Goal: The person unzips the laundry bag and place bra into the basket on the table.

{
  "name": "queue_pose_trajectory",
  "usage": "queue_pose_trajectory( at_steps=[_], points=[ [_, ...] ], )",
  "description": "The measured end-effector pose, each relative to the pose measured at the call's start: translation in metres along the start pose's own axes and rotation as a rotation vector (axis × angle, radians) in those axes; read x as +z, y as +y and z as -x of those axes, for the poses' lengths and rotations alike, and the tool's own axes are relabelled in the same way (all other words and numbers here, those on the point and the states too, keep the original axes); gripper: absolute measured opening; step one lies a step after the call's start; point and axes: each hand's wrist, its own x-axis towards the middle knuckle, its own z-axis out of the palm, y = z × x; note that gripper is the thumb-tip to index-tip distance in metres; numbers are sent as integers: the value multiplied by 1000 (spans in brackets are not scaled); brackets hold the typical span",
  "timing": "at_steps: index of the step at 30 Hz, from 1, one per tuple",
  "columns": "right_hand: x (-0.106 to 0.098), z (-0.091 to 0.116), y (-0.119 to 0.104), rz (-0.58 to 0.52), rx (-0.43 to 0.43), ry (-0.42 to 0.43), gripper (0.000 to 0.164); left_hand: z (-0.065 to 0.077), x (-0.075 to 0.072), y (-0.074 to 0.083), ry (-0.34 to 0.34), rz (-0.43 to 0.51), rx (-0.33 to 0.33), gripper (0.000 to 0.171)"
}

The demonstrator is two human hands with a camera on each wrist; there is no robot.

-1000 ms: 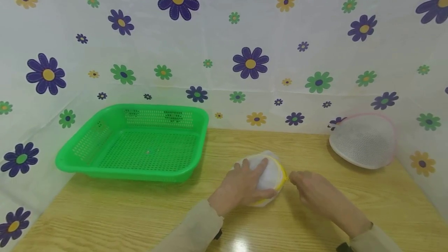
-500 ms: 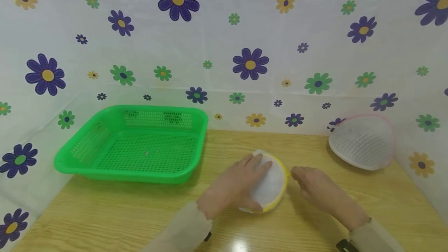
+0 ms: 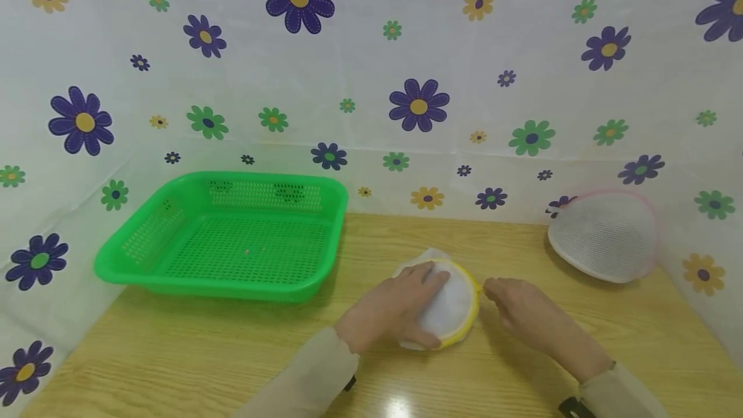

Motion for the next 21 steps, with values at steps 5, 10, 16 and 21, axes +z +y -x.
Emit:
queue_pose_trajectory(
  at_steps=[5,10,16,21],
  points=[
    [1,1,0,23,-8,10,30,-2,0,0,-25,31,-11,99],
    [0,3,-2,22,2,9,31,-2,0,-1,-26,28,-9,99],
    [-2,3,-4,18,19,-6,28,-3,0,-2,-19,36,-8,98],
    [-4,3,-6,20,31,-28,27,-3,0,-3,-25,41,-13,98]
  ],
)
